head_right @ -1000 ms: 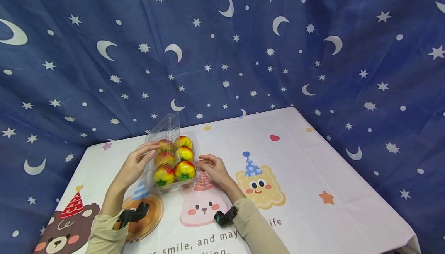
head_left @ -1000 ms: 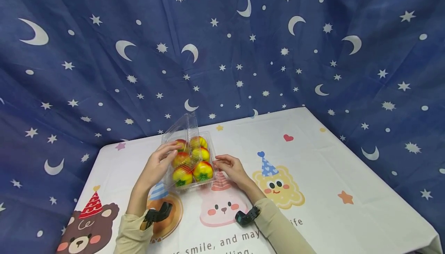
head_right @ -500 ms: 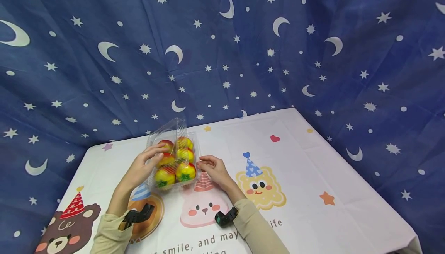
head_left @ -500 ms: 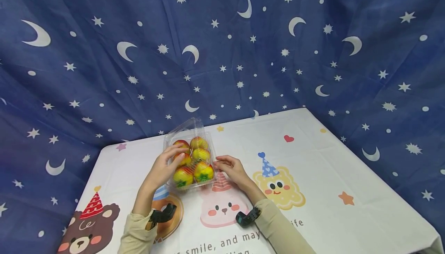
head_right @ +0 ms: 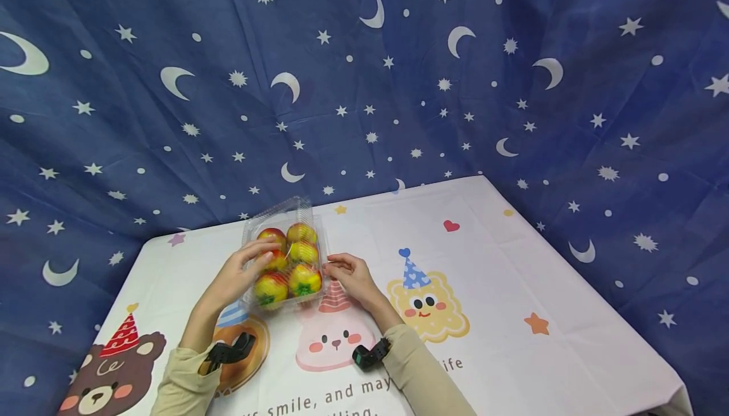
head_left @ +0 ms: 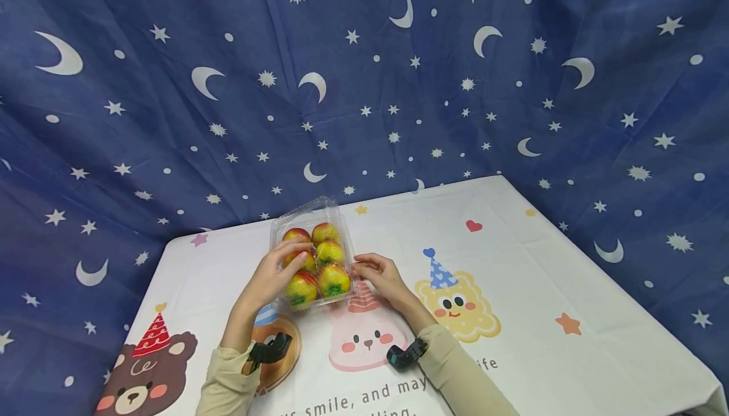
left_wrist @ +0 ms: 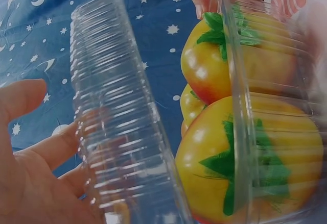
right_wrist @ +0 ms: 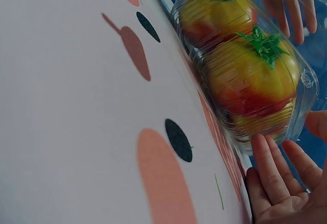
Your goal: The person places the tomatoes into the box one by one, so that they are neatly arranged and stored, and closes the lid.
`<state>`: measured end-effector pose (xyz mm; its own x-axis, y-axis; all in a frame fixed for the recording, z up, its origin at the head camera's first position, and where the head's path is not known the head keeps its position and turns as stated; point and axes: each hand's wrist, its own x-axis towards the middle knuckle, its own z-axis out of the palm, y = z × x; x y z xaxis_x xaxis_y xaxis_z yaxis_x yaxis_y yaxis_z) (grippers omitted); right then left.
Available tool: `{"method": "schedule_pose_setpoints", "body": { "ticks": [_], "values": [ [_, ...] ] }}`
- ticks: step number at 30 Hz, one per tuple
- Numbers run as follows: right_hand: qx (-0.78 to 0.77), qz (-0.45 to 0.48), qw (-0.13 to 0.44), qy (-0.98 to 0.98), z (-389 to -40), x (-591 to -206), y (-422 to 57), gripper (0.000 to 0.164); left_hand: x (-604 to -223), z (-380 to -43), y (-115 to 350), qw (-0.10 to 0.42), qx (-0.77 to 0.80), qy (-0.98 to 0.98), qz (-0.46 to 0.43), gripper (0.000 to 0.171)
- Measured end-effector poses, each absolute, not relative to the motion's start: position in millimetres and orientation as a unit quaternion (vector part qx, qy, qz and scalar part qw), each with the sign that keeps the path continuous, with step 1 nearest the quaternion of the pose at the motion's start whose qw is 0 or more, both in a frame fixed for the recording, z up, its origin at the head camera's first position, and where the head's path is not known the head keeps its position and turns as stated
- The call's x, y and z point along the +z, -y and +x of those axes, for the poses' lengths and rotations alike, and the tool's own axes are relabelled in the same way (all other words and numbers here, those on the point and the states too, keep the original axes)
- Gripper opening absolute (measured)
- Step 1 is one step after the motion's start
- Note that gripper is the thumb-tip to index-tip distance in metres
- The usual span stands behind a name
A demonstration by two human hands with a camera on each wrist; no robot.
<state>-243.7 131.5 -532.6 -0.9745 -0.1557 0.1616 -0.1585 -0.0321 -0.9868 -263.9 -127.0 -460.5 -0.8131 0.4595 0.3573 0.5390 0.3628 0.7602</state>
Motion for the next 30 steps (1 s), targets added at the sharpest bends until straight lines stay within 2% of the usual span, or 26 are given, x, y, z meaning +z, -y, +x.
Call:
{"method": "schedule_pose_setpoints", "body": {
  "ticks": [30],
  "values": [
    [0.718,0.106,0.01,0.688,-244.3,-531.8,-131.3,0.033,-469.3,-266.5,117.0,0.013,-0.448,0.847,-0.285,0.039]
  ]
}}
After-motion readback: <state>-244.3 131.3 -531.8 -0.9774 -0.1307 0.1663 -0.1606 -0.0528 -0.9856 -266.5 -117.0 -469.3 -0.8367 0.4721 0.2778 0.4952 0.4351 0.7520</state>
